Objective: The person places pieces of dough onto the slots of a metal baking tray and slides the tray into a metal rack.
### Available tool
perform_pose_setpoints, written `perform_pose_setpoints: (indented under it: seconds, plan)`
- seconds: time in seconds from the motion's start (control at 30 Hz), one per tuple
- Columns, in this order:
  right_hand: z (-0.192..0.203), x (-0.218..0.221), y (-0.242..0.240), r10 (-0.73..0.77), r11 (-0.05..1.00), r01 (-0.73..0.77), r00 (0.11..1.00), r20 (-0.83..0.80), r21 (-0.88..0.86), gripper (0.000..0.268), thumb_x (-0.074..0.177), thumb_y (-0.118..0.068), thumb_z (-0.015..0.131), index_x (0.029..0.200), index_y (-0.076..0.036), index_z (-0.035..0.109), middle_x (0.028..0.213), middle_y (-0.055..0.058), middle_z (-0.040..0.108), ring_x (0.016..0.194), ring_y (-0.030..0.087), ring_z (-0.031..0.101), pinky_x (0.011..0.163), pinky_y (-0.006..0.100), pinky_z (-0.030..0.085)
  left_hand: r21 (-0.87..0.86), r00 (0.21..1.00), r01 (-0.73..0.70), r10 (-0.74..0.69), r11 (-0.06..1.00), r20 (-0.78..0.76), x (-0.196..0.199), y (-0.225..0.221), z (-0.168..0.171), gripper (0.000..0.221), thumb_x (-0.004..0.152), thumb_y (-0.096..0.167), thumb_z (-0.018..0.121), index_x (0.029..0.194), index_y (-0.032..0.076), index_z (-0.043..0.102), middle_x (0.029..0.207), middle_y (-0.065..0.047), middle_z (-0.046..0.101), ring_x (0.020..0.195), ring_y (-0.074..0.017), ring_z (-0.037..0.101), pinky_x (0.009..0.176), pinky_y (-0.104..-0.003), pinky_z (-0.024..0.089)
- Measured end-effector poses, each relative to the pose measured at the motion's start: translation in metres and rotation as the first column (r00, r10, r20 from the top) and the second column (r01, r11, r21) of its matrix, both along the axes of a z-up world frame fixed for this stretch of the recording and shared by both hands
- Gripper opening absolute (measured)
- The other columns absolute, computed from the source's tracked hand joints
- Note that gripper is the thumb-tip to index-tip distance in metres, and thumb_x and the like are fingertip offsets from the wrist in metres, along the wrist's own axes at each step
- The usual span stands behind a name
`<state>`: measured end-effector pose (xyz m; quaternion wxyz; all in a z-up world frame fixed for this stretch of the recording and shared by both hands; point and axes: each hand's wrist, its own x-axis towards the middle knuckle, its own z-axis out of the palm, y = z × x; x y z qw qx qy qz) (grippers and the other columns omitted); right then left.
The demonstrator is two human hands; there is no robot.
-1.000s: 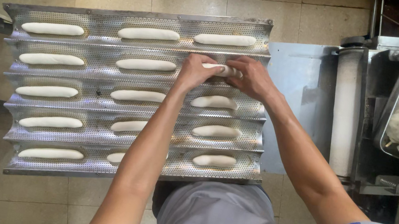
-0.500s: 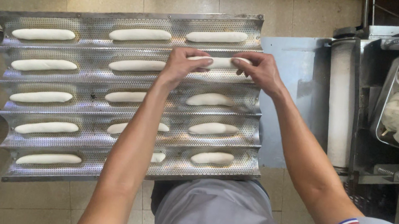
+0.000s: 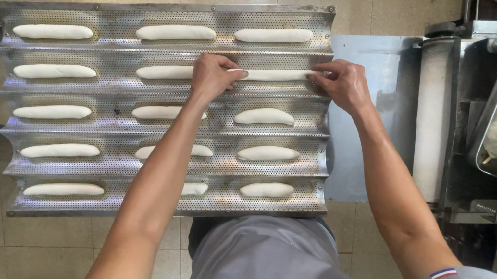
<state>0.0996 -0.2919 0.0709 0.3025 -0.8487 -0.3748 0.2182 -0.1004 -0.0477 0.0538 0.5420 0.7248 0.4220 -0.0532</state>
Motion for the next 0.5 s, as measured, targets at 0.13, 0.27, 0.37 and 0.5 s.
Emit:
perform_pose_setpoints:
  seconds: [0.13, 0.27, 0.37, 0.5]
  plan:
    - [-0.006, -0.002, -0.003, -0.024, 0.995, 0.024, 1.000, -0.003, 0.096, 0.023, 0.092, -0.020, 0.079, 0.112, -0.008, 0.078, 0.112, 0.012, 0.075, 0.081, 0.019, 0.077, 0.070, 0.031, 0.064, 0.294, 0.998, 0.032, -0.015, 0.955, -0.059, -0.006, -0.017, -0.016, 0.036, 0.079, 0.029, 0.089, 0.105, 0.007, 0.077, 0.087, -0.009, 0.079, 0.072, -0.0170, 0.072, 0.068, -0.036, 0.057]
    - [0.009, -0.012, -0.002, 0.015, 0.998, -0.019, 0.997, 0.070, 0.054, 0.023, 0.092, -0.018, 0.081, 0.113, -0.008, 0.080, 0.107, 0.013, 0.077, 0.081, 0.024, 0.075, 0.072, 0.035, 0.061, 0.454, 0.977, 0.052, -0.140, 0.889, 0.162, -0.010, -0.024, -0.031, 0.023, 0.084, 0.025, 0.083, 0.101, 0.011, 0.081, 0.100, -0.008, 0.073, 0.074, -0.0191, 0.070, 0.069, -0.038, 0.058]
    - [0.025, -0.031, 0.001, 0.051, 0.996, -0.065, 0.973, 0.224, 0.056, 0.027, 0.088, -0.019, 0.084, 0.110, -0.005, 0.080, 0.110, 0.016, 0.075, 0.078, 0.027, 0.075, 0.072, 0.040, 0.058, 0.489, 0.961, -0.002, -0.134, 0.872, 0.242, -0.019, -0.025, -0.022, 0.027, 0.083, 0.025, 0.083, 0.104, 0.008, 0.079, 0.104, -0.010, 0.071, 0.072, -0.0203, 0.071, 0.070, -0.038, 0.057]
    - [0.020, -0.089, 0.019, 0.347, 0.926, -0.364, 0.925, 0.154, 0.097, 0.021, 0.088, -0.018, 0.081, 0.108, -0.010, 0.080, 0.111, 0.010, 0.076, 0.097, 0.029, 0.074, 0.086, 0.042, 0.060, 0.320, 0.924, -0.056, -0.073, 0.946, 0.376, -0.042, -0.039, -0.006, 0.019, 0.095, 0.023, 0.071, 0.106, 0.008, 0.077, 0.107, -0.010, 0.074, 0.079, -0.0195, 0.075, 0.067, -0.034, 0.061]
